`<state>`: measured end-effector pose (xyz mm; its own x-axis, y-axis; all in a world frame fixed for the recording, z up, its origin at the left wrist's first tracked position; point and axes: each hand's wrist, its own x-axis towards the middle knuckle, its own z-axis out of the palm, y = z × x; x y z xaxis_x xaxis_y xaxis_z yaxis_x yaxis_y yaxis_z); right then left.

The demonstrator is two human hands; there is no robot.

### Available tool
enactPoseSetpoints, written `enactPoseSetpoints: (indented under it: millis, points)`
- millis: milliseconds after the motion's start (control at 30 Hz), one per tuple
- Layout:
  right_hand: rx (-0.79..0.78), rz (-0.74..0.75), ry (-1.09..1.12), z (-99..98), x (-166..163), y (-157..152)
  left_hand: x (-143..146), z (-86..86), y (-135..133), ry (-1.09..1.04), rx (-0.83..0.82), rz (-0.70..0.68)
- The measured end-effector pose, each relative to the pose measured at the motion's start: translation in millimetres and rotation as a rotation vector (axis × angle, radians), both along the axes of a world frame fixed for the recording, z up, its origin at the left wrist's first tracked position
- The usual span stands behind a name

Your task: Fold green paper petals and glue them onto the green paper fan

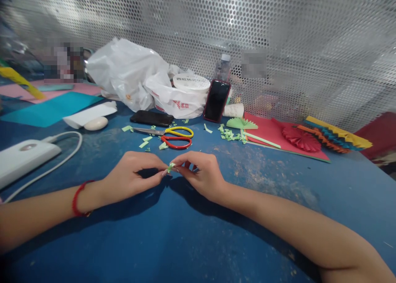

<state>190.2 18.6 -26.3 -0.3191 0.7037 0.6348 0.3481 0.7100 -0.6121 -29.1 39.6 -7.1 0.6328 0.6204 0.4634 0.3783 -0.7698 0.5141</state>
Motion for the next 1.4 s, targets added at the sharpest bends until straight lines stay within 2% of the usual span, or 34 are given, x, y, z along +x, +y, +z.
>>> enactPoseSetpoints:
  millis: [300,667,933,1100,1400]
  points:
    - [-0.073,0.003,0.005,2.0,-0.1,-0.1,2.2,-1.1,-1.3,-0.042,-0.103,0.009]
    - [-0.180,0.021,0.074,5.1,-0.9,0.1,2.6,-1.4,3.2,-0.094,-0.329,-0.046]
    - [-0.307,0.028,0.106,8.0,-2.6,3.4,4.3,0.3,3.1,-0.080,-0.352,-0.032]
    - [-0.406,0.027,0.120,9.0,-1.9,7.4,4.4,1.5,1.5,-0.074,-0.274,-0.047]
    - [-0.396,0.010,0.143,7.6,-2.4,7.1,3.2,-0.4,1.7,-0.078,-0.273,-0.047]
